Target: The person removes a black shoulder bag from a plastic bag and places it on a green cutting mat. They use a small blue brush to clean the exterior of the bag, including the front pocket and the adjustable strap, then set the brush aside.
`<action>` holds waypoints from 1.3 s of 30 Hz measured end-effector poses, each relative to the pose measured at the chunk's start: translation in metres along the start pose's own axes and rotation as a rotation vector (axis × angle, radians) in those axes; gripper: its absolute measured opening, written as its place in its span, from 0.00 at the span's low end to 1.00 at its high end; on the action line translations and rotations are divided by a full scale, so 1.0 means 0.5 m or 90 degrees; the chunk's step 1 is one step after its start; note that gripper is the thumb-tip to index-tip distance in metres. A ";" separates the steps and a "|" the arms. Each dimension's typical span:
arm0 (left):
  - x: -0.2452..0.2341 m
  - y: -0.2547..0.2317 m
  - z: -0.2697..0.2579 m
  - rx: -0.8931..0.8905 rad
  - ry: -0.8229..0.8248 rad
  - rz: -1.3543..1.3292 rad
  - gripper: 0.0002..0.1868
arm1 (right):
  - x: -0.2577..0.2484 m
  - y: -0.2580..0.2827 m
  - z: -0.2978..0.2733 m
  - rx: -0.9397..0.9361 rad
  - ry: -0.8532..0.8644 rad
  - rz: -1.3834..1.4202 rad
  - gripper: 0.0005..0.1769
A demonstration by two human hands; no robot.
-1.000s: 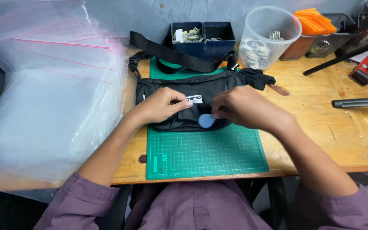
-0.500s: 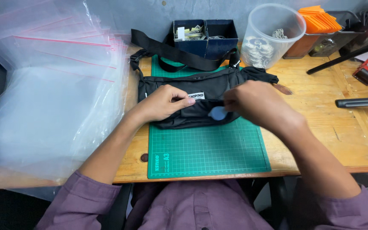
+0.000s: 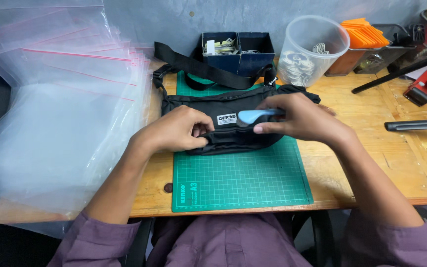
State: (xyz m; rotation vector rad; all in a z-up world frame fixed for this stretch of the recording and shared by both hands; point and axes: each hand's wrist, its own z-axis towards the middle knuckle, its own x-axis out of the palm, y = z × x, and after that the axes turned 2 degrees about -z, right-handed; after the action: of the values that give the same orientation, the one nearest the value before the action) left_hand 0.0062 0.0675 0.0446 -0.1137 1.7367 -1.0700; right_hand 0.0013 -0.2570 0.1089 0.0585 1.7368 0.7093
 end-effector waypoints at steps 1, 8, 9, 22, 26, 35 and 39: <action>0.007 0.003 0.000 -0.002 0.000 -0.001 0.15 | 0.017 -0.009 0.009 -0.001 0.002 0.001 0.27; -0.039 -0.066 -0.036 -0.012 -0.036 -0.029 0.15 | 0.024 -0.006 -0.005 -0.123 -0.025 -0.014 0.19; -0.062 -0.087 -0.052 -0.031 -0.076 -0.032 0.17 | 0.023 -0.001 -0.008 -0.150 -0.041 -0.015 0.14; -0.071 0.197 0.014 -0.173 -0.312 0.212 0.12 | 0.194 0.163 0.164 -0.526 -0.021 -0.176 0.02; -0.081 0.192 0.005 -0.181 -0.344 0.180 0.16 | 0.230 0.154 0.292 -0.500 -0.097 -0.164 0.06; -0.098 0.091 -0.025 -0.213 -0.354 0.045 0.25 | 0.187 0.199 0.229 -0.344 0.245 0.040 0.07; -0.095 0.081 -0.027 -0.212 -0.361 0.027 0.26 | 0.189 0.208 0.260 -0.334 0.228 0.057 0.09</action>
State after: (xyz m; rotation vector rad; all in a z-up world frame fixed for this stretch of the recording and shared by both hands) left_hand 0.0331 0.1251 0.0514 -0.5350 1.3701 -0.6248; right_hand 0.0560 -0.0795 0.0624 -0.3738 1.8347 1.2833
